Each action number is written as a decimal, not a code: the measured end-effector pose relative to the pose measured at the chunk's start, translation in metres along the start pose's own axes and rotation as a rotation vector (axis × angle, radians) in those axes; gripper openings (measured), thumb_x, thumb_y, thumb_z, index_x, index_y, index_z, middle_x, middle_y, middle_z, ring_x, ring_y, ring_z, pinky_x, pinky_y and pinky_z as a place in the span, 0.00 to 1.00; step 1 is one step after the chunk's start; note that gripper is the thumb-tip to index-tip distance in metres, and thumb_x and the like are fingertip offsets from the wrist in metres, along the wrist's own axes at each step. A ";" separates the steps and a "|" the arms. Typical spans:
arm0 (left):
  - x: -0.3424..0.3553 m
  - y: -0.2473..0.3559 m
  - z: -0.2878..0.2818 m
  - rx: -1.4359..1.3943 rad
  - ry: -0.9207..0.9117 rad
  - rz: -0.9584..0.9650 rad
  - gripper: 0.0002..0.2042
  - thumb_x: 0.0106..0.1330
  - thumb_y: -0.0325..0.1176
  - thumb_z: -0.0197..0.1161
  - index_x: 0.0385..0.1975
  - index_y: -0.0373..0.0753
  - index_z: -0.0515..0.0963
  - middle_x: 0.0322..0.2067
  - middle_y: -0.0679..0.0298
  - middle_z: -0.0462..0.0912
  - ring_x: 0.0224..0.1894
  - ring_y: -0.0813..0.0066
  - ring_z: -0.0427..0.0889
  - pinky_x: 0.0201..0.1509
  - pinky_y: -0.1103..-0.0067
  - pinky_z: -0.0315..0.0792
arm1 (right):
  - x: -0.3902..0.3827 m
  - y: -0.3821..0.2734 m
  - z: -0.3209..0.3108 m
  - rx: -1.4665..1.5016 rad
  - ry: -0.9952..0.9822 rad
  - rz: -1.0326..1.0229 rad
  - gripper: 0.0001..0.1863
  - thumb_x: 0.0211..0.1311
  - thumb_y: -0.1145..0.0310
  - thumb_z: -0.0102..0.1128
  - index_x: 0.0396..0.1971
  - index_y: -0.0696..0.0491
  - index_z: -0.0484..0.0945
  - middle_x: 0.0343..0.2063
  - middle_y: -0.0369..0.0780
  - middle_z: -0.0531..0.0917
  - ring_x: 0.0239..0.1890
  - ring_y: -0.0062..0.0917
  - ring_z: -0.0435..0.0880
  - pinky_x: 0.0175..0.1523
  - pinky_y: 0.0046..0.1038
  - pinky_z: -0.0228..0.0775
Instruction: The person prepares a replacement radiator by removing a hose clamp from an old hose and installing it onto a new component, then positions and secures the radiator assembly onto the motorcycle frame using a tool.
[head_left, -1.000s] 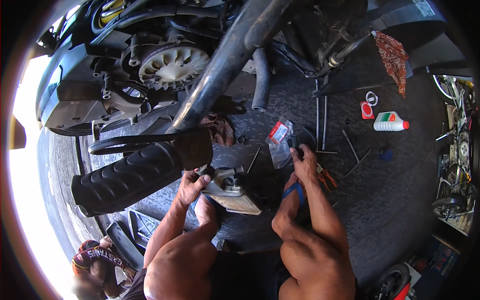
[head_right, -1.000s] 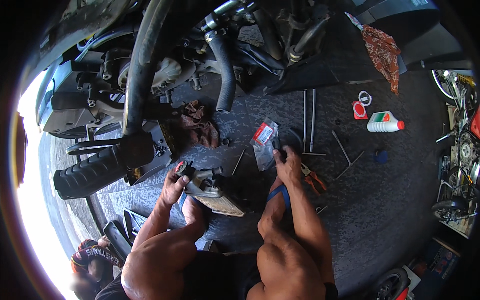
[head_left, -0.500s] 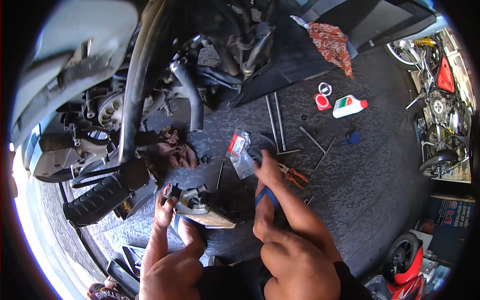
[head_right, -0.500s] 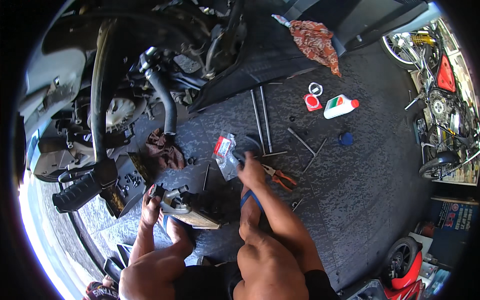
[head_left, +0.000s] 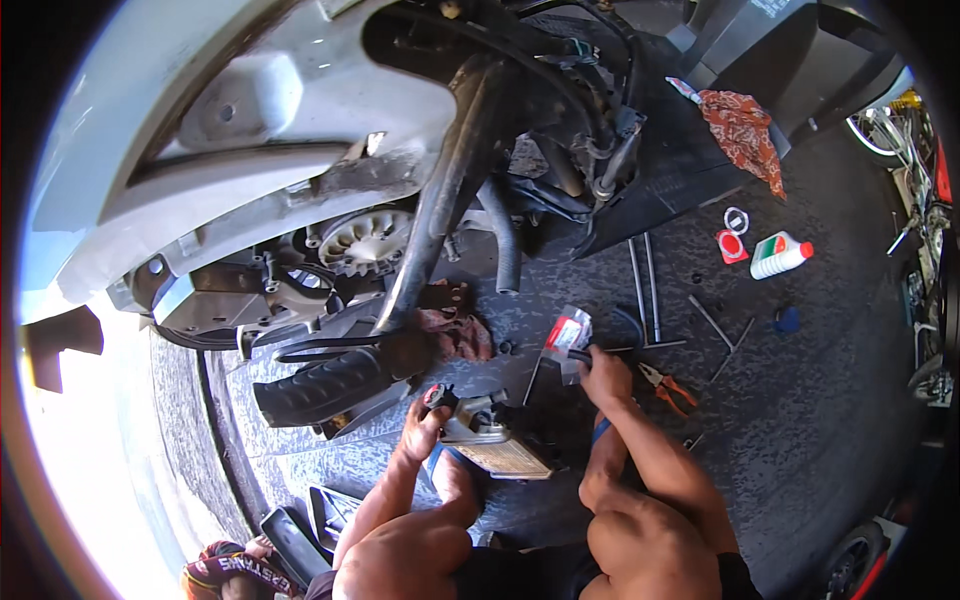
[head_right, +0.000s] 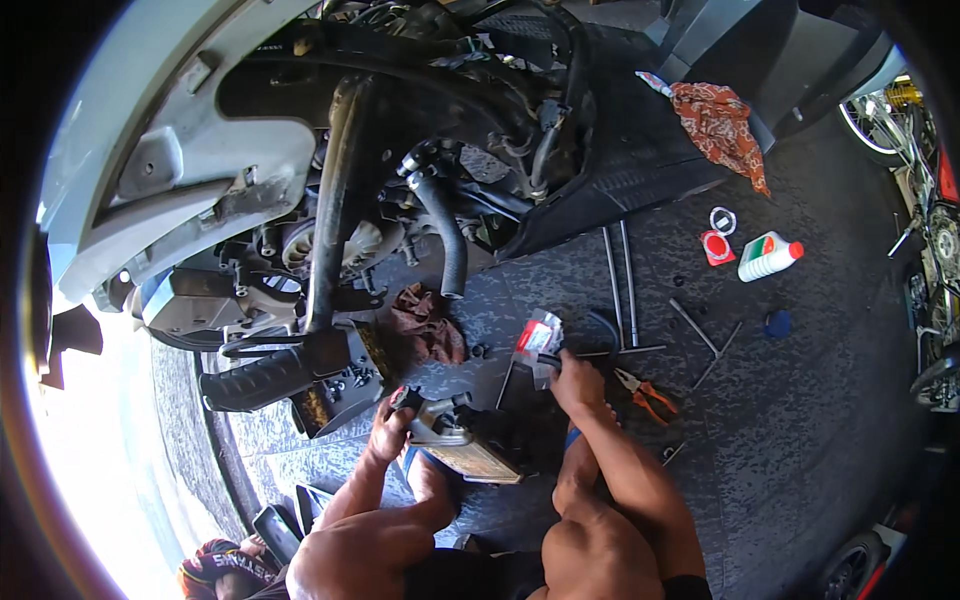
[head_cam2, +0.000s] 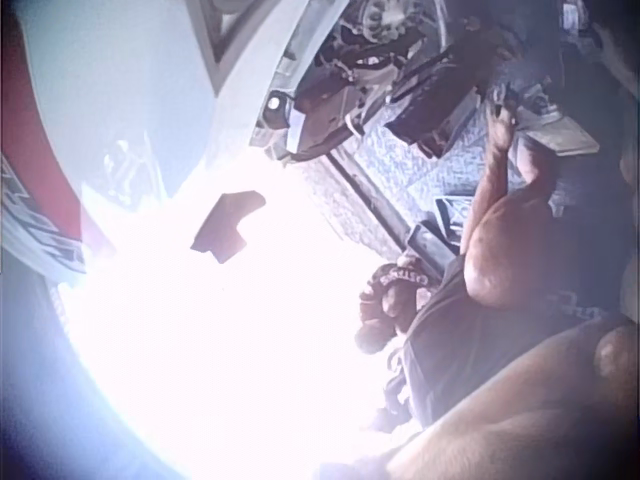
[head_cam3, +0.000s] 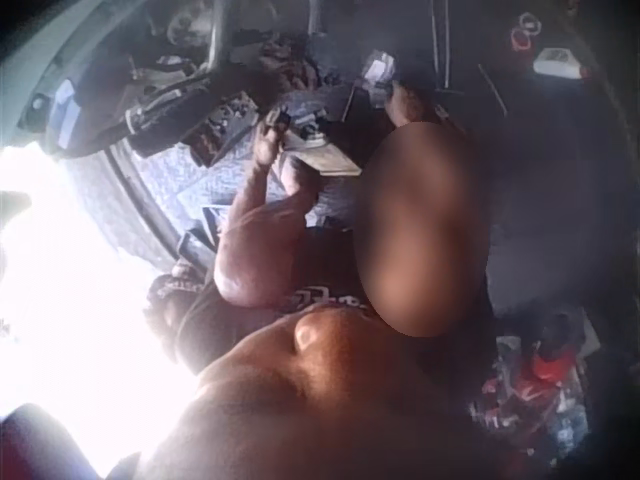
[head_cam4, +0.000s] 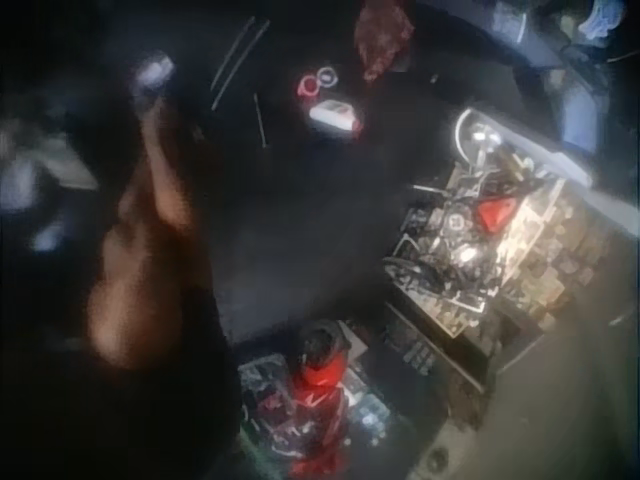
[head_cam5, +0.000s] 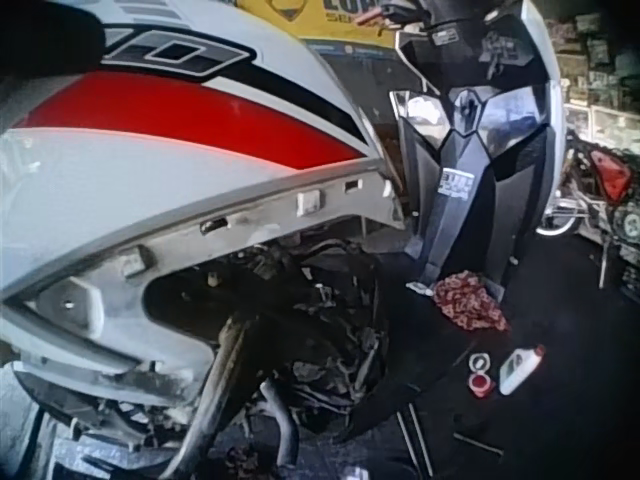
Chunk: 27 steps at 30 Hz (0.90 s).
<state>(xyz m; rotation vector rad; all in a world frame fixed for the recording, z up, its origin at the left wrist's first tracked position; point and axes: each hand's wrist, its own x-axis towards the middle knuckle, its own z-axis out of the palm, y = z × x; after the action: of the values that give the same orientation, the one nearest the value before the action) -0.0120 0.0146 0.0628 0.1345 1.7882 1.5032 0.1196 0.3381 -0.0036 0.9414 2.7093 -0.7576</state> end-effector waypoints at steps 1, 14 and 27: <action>0.000 -0.005 -0.002 -0.026 -0.005 -0.027 0.15 0.56 0.40 0.59 0.39 0.38 0.76 0.33 0.70 0.77 0.37 0.78 0.72 0.43 0.78 0.67 | 0.002 -0.005 -0.003 0.023 0.017 0.020 0.18 0.59 0.57 0.64 0.44 0.52 0.77 0.32 0.50 0.85 0.38 0.48 0.85 0.43 0.48 0.76; -0.001 -0.025 -0.009 -0.136 0.320 0.165 0.23 0.65 0.52 0.57 0.45 0.35 0.74 0.39 0.67 0.77 0.44 0.78 0.74 0.50 0.75 0.71 | -0.009 0.018 0.011 0.477 0.114 0.079 0.25 0.65 0.56 0.57 0.51 0.62 0.76 0.46 0.59 0.81 0.52 0.53 0.79 0.57 0.42 0.71; 0.014 0.056 -0.001 -0.755 0.382 0.106 0.21 0.71 0.46 0.48 0.52 0.36 0.73 0.48 0.57 0.81 0.51 0.61 0.80 0.60 0.67 0.70 | -0.001 0.025 -0.010 0.407 0.103 0.068 0.24 0.65 0.58 0.56 0.51 0.63 0.77 0.45 0.55 0.82 0.50 0.47 0.82 0.55 0.39 0.72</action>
<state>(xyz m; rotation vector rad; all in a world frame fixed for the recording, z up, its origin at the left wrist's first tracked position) -0.0440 0.0378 0.1050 -0.4658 1.3695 2.2924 0.1359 0.3595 -0.0048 1.1764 2.6403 -1.3126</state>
